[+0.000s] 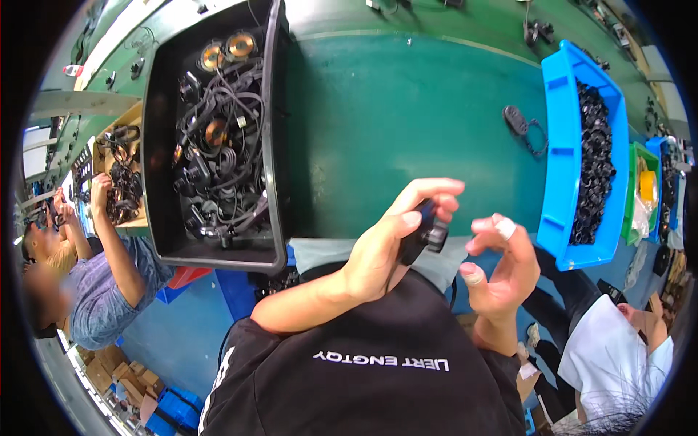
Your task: Assembling electronic speaker components by connecting wires and fitting parts together on a factory assembly line.
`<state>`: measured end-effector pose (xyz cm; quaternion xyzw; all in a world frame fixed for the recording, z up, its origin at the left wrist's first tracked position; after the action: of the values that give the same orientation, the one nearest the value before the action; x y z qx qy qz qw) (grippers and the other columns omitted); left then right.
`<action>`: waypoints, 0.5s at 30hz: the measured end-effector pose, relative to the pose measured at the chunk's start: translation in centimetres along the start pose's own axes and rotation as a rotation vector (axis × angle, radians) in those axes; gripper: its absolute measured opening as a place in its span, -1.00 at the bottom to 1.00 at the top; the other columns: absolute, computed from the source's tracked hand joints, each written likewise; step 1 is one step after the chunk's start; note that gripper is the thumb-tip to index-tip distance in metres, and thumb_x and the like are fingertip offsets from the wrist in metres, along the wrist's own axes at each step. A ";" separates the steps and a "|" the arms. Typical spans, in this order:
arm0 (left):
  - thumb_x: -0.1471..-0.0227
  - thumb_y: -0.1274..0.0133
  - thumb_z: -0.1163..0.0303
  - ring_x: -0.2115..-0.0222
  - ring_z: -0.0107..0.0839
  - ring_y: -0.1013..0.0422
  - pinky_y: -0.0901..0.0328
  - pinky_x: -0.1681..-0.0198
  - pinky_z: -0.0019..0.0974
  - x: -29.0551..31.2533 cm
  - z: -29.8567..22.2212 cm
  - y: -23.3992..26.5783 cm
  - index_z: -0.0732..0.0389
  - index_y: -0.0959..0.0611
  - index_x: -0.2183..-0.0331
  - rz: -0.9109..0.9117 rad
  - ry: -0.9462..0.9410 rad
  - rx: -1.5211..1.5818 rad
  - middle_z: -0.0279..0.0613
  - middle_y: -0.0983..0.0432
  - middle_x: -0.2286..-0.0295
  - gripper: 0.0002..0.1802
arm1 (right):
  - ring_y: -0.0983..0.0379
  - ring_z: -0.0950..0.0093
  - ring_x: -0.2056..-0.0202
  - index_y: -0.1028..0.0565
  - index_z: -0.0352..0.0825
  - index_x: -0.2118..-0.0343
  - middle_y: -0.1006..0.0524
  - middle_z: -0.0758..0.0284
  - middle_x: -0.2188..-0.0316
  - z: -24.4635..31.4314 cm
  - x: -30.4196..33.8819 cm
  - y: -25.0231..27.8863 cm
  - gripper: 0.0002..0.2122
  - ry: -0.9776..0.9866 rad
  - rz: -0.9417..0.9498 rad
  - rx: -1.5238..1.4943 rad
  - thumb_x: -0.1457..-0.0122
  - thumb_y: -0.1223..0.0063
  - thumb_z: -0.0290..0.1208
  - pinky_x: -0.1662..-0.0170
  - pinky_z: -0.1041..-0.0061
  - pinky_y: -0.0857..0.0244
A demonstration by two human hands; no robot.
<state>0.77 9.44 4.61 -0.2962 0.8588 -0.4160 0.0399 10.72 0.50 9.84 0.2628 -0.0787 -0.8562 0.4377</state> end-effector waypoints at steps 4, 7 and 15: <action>-0.10 0.23 0.23 0.24 -0.34 -0.24 -0.10 0.08 -0.33 1.1 -3.6 -1.1 0.28 -0.41 0.12 -0.048 -0.054 -0.268 -0.09 -0.33 0.21 -0.61 | -0.30 0.56 0.57 -0.45 -0.40 0.14 -0.45 0.31 0.53 -5.3 0.8 2.4 -0.73 -0.067 -0.088 -0.039 -0.05 0.00 -0.56 0.48 0.64 -0.25; -0.10 0.20 0.31 0.27 -0.37 -0.26 -0.13 0.12 -0.35 0.6 -9.7 -2.9 0.28 -0.43 0.18 -0.045 -0.148 -0.479 -0.11 -0.34 0.23 -0.70 | -0.27 0.60 0.57 -0.44 -0.38 0.15 -0.44 0.32 0.52 -10.6 1.1 1.8 -0.76 -0.171 -0.118 -0.102 -0.09 0.08 -0.57 0.50 0.67 -0.23; -0.11 0.10 0.15 0.43 -0.53 -0.20 -0.07 0.29 -0.53 -17.2 -22.7 6.1 0.20 -0.50 0.30 -0.491 -0.283 -0.816 -0.28 -0.37 0.43 -0.70 | -0.30 0.60 0.58 -0.49 -0.37 0.21 -0.46 0.35 0.54 -14.9 0.6 0.7 -0.78 -0.308 -0.225 -0.231 -0.07 0.10 -0.62 0.52 0.65 -0.23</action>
<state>4.84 37.31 11.80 -0.5349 0.8426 0.0013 -0.0622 18.65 1.05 -2.75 0.0839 -0.0162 -0.9330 0.3496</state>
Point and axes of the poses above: each hand's wrist, its own x-axis away from the middle knuckle, its own y-axis out of the back of the hand, z = x × y, the point moved 7 cm from there along -x, towards the middle knuckle
